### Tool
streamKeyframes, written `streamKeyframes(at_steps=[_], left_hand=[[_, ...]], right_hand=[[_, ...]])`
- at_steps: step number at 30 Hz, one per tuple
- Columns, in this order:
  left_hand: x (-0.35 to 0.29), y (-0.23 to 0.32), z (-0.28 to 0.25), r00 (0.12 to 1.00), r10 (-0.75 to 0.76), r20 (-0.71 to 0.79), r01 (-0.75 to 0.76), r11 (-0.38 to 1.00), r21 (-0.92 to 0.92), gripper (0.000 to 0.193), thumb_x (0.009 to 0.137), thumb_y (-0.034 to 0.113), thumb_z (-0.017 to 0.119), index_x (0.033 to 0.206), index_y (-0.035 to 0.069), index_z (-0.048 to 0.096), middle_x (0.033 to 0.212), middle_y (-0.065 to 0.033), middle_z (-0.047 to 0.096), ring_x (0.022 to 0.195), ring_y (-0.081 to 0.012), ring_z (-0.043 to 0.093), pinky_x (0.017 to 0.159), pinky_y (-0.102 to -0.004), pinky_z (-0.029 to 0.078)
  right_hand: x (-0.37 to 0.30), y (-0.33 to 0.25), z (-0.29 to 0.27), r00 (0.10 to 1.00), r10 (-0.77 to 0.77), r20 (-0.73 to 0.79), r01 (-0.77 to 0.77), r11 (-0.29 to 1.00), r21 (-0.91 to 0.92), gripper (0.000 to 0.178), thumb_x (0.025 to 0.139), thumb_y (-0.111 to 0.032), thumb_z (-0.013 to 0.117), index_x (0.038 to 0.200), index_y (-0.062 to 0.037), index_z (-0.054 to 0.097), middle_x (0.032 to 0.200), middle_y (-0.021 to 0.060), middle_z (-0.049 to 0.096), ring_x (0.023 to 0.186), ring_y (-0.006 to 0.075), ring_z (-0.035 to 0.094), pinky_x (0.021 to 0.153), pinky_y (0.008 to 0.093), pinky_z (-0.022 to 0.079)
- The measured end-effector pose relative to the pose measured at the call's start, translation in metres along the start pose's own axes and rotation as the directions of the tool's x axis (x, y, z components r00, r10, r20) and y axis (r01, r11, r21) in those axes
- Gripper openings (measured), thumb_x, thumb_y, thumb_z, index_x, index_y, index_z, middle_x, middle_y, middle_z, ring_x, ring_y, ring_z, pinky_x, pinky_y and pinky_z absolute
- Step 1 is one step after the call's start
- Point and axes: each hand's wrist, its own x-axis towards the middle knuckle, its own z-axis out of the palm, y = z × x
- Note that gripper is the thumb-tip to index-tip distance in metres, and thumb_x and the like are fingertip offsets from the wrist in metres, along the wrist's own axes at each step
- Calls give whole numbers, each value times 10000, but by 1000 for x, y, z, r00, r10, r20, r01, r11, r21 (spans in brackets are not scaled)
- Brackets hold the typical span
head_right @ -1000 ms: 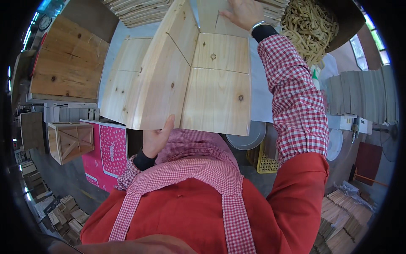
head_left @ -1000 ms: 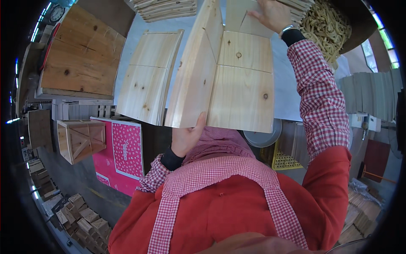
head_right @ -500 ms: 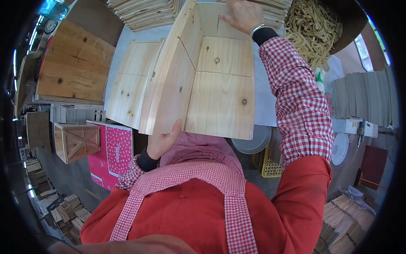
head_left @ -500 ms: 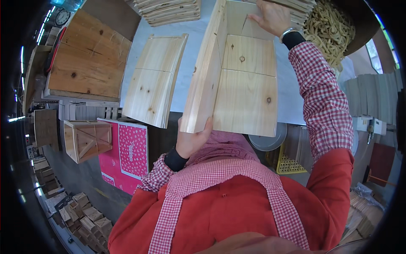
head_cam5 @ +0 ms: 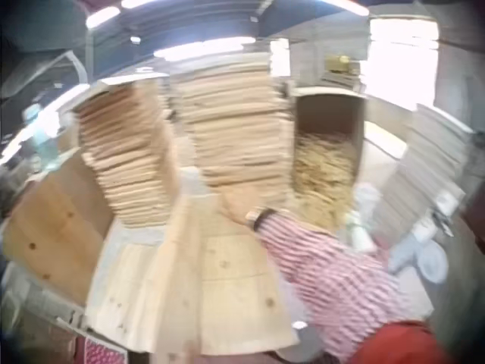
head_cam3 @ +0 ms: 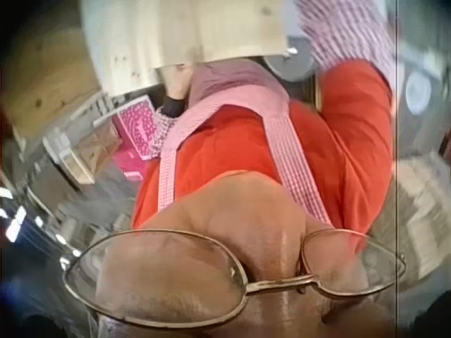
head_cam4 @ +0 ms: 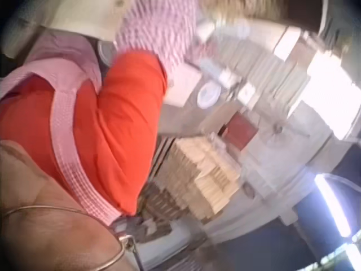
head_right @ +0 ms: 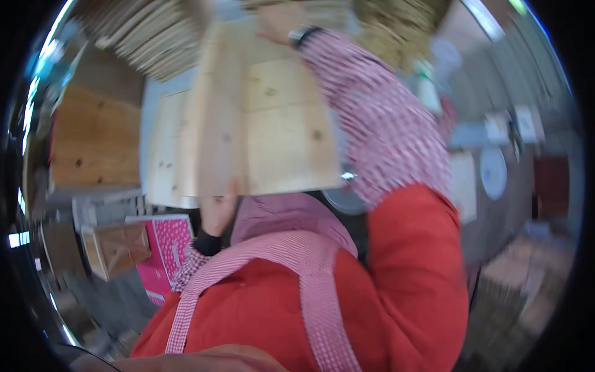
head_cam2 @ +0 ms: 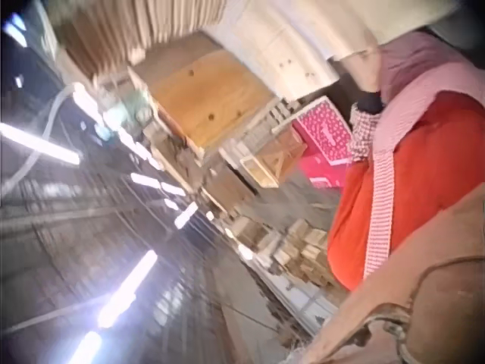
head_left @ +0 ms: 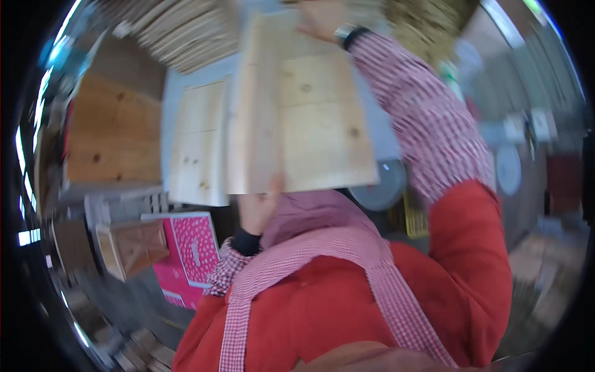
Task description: Applying glue to wood panels and assembling them into small wooden boxes at a workshop station.
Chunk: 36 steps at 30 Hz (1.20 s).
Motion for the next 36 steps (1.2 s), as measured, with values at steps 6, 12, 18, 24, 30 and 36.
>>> streamKeyframes(at_steps=[6,12,18,24,30,36], left_hand=[[11,-14,0,982,-181,61,190,965,-181,364,874,77,637,1198,-60,546,1128,-152,612,1055,-223,578,906,-340,459],[-60,-14,-10,945,-296,140,326,810,-488,289,893,66,631,1158,-34,575,1104,-124,613,997,-179,602,858,-296,476],[-70,37,35,461,-167,872,662,719,-212,267,939,138,593,1163,-5,584,1060,-76,620,934,-143,619,825,-242,490],[-39,127,187,107,105,989,866,478,-145,450,965,195,551,1353,17,406,1279,-113,538,1177,-225,543,970,-340,471],[-57,153,298,200,126,972,974,81,-211,300,949,101,548,1236,20,511,1218,-120,591,1119,-265,583,960,-429,474],[-31,128,234,384,297,874,900,94,-427,303,945,106,566,1225,-6,534,1191,-115,607,1078,-233,603,956,-385,479]], right_hand=[[-61,-17,-21,835,103,-540,-29,989,143,535,772,-423,653,1166,-69,581,1235,145,581,1139,301,534,955,468,394],[-300,51,-63,605,451,-656,-414,882,225,295,735,-178,736,979,-25,676,1044,149,665,989,320,603,867,408,466],[-530,100,-80,408,887,-215,-864,299,-406,477,899,-439,537,1160,-44,597,1378,221,457,1252,430,419,1012,559,329],[-532,36,-77,583,806,-101,-773,511,-376,567,893,-454,532,1258,-20,535,1397,239,429,1283,465,378,1041,593,265],[-531,25,-83,553,833,16,-796,533,-286,604,878,-467,557,1295,-31,519,1350,270,469,1279,438,411,1046,553,296],[-473,23,-159,589,804,-76,-753,581,311,461,763,-174,771,1133,29,584,1143,225,610,1064,327,583,890,358,461]])
